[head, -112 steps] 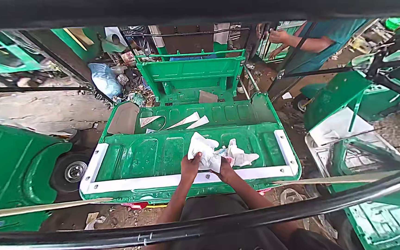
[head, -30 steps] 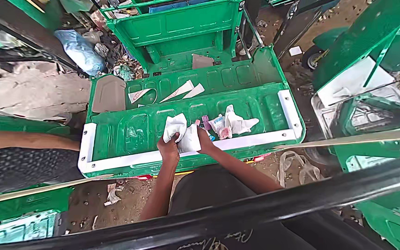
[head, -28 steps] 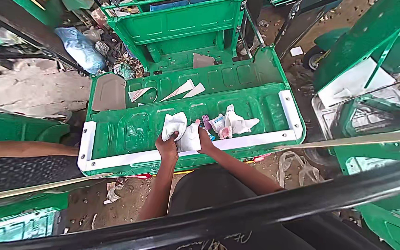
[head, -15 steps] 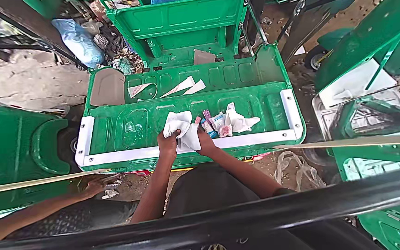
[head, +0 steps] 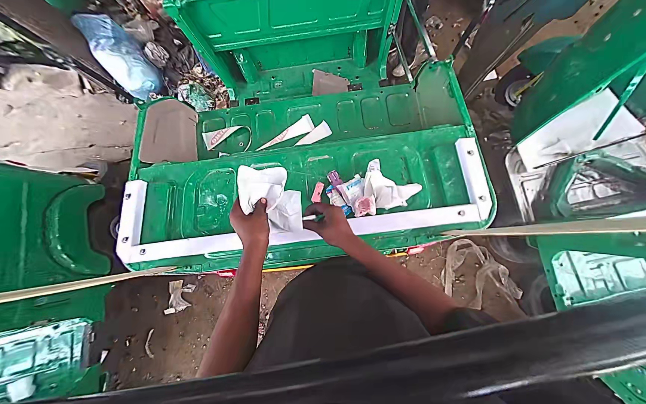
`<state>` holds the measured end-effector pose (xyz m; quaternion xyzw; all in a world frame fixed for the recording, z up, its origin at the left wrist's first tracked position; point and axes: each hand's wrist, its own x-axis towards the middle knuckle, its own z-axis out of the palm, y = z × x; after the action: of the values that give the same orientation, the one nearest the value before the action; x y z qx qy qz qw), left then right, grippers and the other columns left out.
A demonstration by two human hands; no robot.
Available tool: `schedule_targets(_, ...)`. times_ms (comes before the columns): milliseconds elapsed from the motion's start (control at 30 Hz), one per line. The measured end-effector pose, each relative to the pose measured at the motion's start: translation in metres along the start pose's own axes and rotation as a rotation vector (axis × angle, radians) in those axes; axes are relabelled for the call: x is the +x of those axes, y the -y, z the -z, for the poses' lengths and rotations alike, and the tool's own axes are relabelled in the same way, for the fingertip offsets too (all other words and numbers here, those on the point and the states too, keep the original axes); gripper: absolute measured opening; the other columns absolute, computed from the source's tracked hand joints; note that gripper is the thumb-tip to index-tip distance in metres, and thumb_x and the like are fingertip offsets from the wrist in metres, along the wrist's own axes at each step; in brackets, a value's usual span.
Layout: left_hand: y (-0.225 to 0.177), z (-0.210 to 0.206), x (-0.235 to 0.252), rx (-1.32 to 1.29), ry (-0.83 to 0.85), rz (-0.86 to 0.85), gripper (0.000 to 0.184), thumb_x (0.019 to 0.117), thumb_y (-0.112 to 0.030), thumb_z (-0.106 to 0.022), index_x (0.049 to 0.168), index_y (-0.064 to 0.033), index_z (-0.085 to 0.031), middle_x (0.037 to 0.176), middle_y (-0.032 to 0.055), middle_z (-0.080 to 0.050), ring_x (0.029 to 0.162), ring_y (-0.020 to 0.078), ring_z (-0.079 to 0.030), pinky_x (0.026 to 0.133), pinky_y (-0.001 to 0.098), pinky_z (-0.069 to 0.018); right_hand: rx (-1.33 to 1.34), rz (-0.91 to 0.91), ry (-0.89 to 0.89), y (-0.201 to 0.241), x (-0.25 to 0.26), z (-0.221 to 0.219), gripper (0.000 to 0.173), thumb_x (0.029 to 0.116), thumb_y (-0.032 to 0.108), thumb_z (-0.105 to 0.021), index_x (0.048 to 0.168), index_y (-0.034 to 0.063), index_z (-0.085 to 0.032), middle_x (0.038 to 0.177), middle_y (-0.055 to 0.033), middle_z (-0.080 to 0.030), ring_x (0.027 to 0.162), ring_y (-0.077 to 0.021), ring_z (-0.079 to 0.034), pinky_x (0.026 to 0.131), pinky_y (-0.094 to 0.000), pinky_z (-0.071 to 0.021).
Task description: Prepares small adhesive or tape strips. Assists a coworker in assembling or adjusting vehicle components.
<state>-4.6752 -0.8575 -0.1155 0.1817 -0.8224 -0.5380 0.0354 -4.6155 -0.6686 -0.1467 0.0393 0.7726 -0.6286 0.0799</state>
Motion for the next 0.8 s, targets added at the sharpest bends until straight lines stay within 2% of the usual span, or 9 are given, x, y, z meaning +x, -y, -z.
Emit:
schedule_targets(67,0.007,0.008,0.014,0.112,-0.004,-0.002,0.04,0.0941,-0.015,-0.074,0.13,-0.0022,-0.061,0.115,0.017,-0.07,0.103,0.0252,-0.07,0.093,0.0509,-0.0573,-0.141,-0.062,-0.015,-0.005,0.001,0.02,0.026,0.0877,0.019,-0.082,0.108,0.0056,-0.073,0.096,-0.0099,-0.072,0.082,-0.0208,-0.069,0.077,-0.0435,-0.06)
schedule_targets(167,0.008,0.013,0.026,0.331,0.081,-0.009,0.042,0.0958,-0.025,-0.073,0.129,-0.0022,-0.062,0.112,0.0225,-0.07,0.103,0.0363,-0.07,0.092,0.0622,-0.0538,-0.342,-0.153,0.124,-0.007,0.004,0.042,0.037,0.0887,0.031,-0.082,0.116,0.008,-0.073,0.101,-0.0088,-0.075,0.088,-0.0229,-0.072,0.085,-0.0492,-0.0595)
schedule_targets(267,0.008,0.007,0.038,0.553,0.174,-0.075,0.039,0.096,-0.024,-0.072,0.129,-0.005,-0.063,0.108,0.0239,-0.072,0.102,0.0437,-0.069,0.09,0.0685,-0.0515,-0.566,-0.122,-0.051,-0.001,0.013,0.047,0.023,0.0978,0.03,-0.07,0.11,0.0115,-0.075,0.097,-0.0085,-0.075,0.086,-0.028,-0.072,0.078,-0.0545,-0.0587)
schedule_targets(433,0.006,0.005,0.035,0.711,0.385,-0.001,0.081,0.088,-0.042,-0.081,0.153,-0.0103,-0.043,0.116,0.0282,-0.068,0.107,0.0494,-0.066,0.091,0.0706,-0.0501,-0.933,-0.346,0.021,0.014,0.029,0.033,0.034,0.0947,0.031,-0.07,0.117,0.0059,-0.067,0.107,-0.0211,-0.07,0.098,-0.043,-0.069,0.074,-0.0625,-0.0548)
schedule_targets(500,0.009,0.01,0.03,0.702,0.407,0.034,0.098,0.0834,-0.05,-0.083,0.158,-0.0079,-0.034,0.13,0.027,-0.064,0.118,0.047,-0.063,0.099,0.0693,-0.0475,-0.953,-0.361,0.013,0.011,0.03,0.03,0.03,0.0959,0.023,-0.066,0.122,0.0076,-0.066,0.108,-0.0212,-0.071,0.097,-0.0433,-0.069,0.073,-0.0628,-0.0547)
schedule_targets(600,0.004,0.023,0.013,0.722,0.343,0.037,0.117,0.0804,-0.063,-0.079,0.163,-0.006,-0.019,0.16,0.0249,-0.038,0.14,0.0469,-0.044,0.112,0.0711,-0.033,-0.807,-0.295,-0.099,0.014,0.021,0.036,0.028,0.0969,0.016,-0.062,0.124,0.0153,-0.07,0.104,-0.0171,-0.074,0.096,-0.0406,-0.071,0.076,-0.0635,-0.0549)
schedule_targets(633,0.0,0.029,0.003,0.721,0.286,-0.013,0.117,0.0809,-0.063,-0.078,0.164,-0.0066,-0.019,0.165,0.0231,-0.03,0.145,0.0463,-0.038,0.114,0.0709,-0.029,-0.691,-0.236,-0.158,0.017,0.014,0.039,0.028,0.097,0.016,-0.064,0.124,0.0168,-0.071,0.106,-0.0129,-0.075,0.096,-0.0352,-0.072,0.079,-0.0599,-0.0568)
schedule_targets(700,-0.004,0.04,-0.018,0.604,0.148,-0.258,0.094,0.0866,-0.051,-0.078,0.158,-0.0066,-0.035,0.161,0.0232,-0.036,0.144,0.0452,-0.04,0.113,0.0684,-0.0324,-0.333,-0.074,-0.245,0.025,-0.005,0.042,0.026,0.0928,0.011,-0.074,0.119,0.0143,-0.075,0.109,-0.0036,-0.077,0.09,-0.0187,-0.074,0.079,-0.0435,-0.0622)
schedule_targets(800,-0.017,0.049,-0.051,0.187,0.252,-0.612,0.043,0.0969,-0.025,-0.069,0.134,-0.0051,-0.063,0.13,0.0157,-0.065,0.113,0.0257,-0.066,0.094,0.0438,-0.0578,0.191,0.156,-0.285,0.051,-0.042,0.033,0.025,0.0832,-0.003,-0.079,0.107,0.0012,-0.076,0.098,-0.0082,-0.077,0.072,-0.0135,-0.07,0.066,-0.0314,-0.0623)
